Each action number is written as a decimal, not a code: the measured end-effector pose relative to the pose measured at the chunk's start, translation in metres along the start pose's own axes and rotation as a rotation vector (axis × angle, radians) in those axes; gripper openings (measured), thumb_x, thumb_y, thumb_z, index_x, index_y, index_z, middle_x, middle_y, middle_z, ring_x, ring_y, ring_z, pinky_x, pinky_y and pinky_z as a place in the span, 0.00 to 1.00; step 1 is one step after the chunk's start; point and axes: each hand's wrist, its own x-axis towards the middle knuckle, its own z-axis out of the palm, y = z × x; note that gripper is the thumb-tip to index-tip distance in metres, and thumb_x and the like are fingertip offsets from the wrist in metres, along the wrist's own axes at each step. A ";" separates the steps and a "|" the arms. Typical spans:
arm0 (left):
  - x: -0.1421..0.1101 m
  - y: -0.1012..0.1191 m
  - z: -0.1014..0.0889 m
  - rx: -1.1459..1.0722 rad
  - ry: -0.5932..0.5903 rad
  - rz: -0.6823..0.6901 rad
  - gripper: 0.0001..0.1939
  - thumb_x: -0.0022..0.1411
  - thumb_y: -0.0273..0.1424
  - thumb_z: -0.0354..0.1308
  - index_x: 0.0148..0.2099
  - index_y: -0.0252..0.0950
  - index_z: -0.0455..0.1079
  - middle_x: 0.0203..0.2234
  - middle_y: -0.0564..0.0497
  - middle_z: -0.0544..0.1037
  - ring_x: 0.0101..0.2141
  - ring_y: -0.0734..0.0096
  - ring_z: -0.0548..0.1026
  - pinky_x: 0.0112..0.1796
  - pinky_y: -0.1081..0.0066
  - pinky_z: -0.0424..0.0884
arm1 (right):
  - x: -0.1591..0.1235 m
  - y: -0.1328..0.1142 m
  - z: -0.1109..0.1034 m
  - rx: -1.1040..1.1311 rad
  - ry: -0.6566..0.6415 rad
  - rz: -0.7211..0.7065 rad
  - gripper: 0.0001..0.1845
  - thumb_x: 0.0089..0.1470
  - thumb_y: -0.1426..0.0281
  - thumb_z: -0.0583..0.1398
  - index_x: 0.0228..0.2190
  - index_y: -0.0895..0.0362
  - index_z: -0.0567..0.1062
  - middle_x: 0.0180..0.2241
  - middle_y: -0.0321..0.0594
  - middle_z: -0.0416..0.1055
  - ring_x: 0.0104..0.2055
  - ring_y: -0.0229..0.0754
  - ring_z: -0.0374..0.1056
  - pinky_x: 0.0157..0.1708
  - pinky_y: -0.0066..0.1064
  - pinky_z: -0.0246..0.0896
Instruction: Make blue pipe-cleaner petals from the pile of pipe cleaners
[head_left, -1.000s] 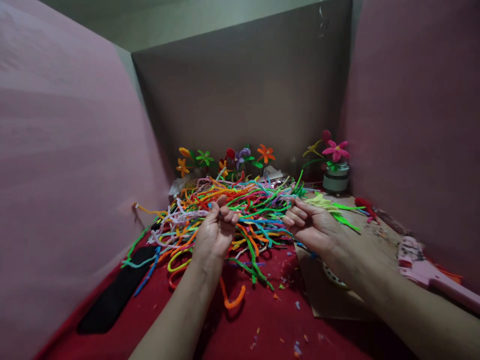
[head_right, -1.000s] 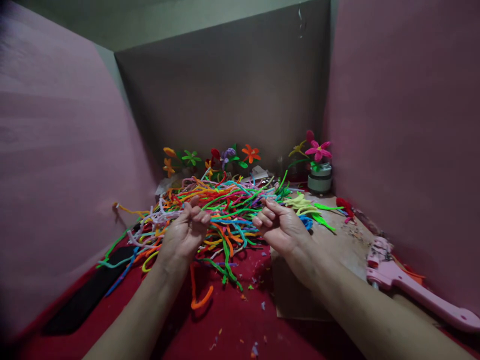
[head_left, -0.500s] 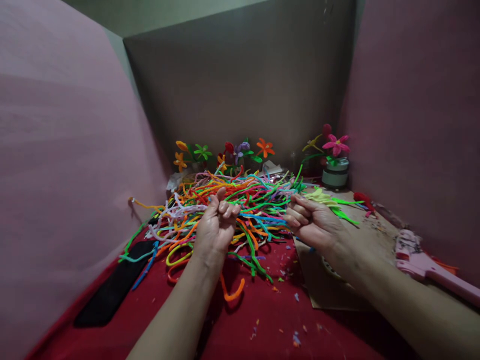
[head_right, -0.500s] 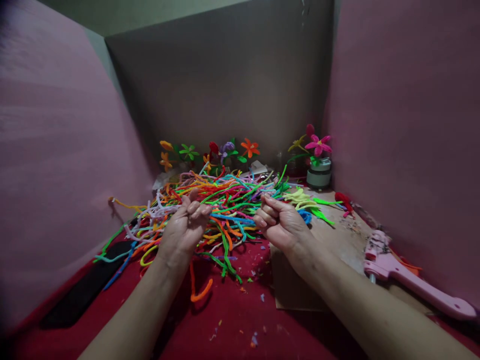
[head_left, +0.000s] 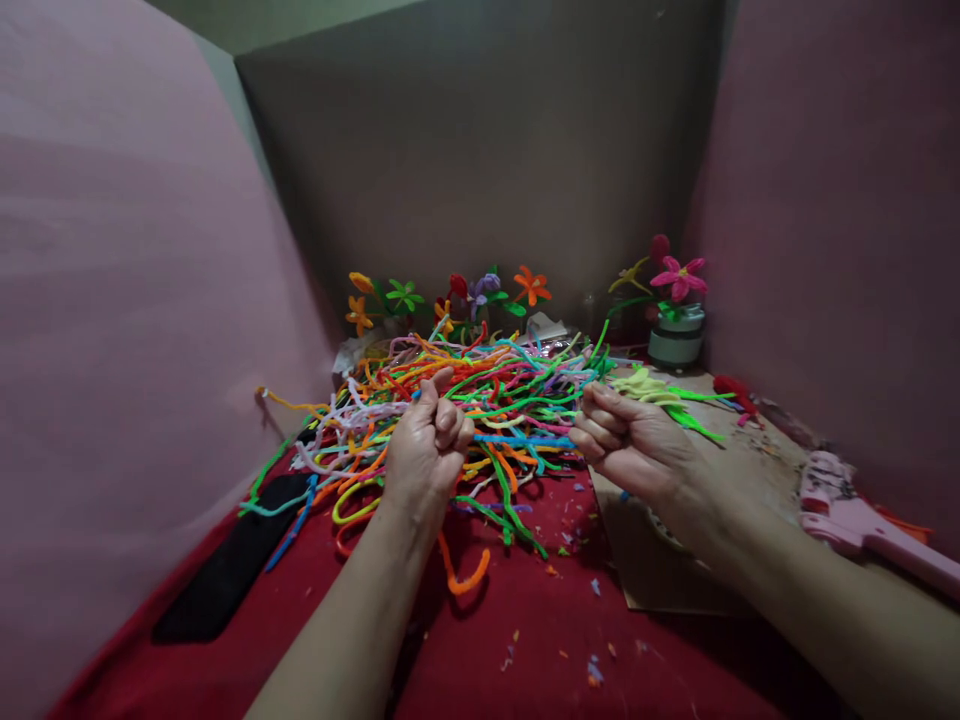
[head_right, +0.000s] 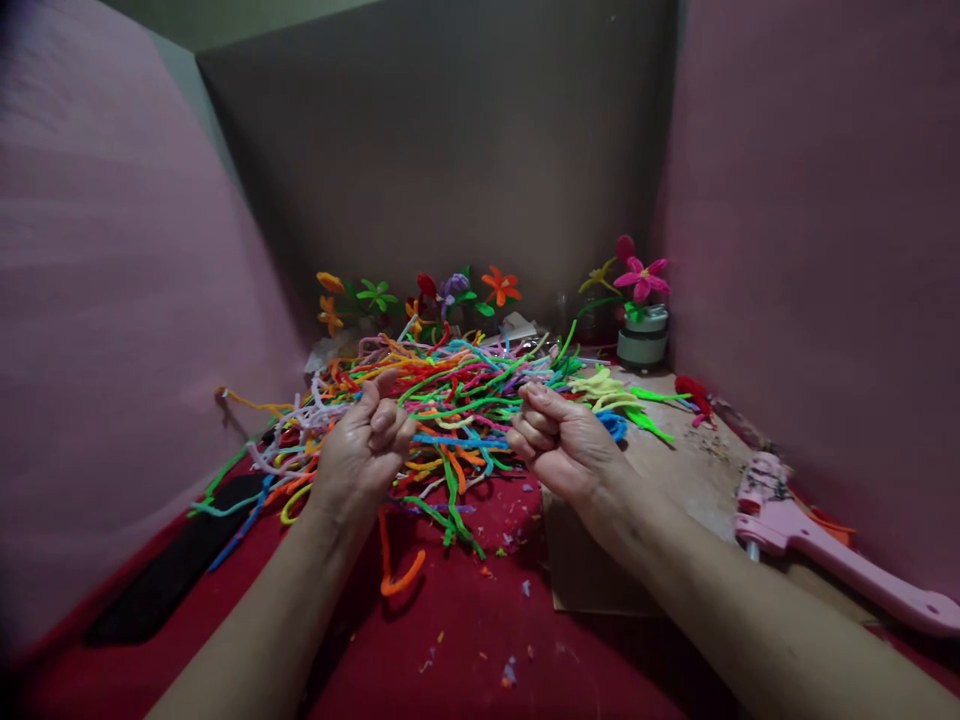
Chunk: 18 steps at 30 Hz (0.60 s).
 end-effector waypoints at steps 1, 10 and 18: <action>-0.001 0.000 0.001 0.019 -0.014 0.013 0.13 0.64 0.33 0.47 0.36 0.31 0.69 0.08 0.61 0.56 0.10 0.84 0.49 0.13 0.80 0.50 | -0.001 -0.001 0.001 -0.004 -0.009 -0.003 0.17 0.53 0.77 0.55 0.18 0.56 0.55 0.13 0.25 0.42 0.14 0.29 0.35 0.12 0.22 0.42; 0.003 0.011 0.004 -0.002 -0.037 0.023 0.12 0.64 0.28 0.45 0.35 0.28 0.69 0.14 0.57 0.62 0.13 0.83 0.57 0.16 0.78 0.58 | 0.002 -0.005 -0.007 -0.002 -0.051 -0.011 0.16 0.51 0.78 0.57 0.19 0.56 0.56 0.14 0.26 0.43 0.15 0.30 0.36 0.12 0.22 0.42; 0.001 0.017 0.001 0.048 0.026 0.027 0.15 0.64 0.29 0.47 0.30 0.25 0.69 0.07 0.62 0.51 0.10 0.85 0.48 0.16 0.78 0.56 | -0.003 -0.009 -0.001 -0.030 -0.094 -0.071 0.17 0.54 0.75 0.55 0.18 0.56 0.55 0.14 0.26 0.39 0.16 0.31 0.35 0.14 0.24 0.41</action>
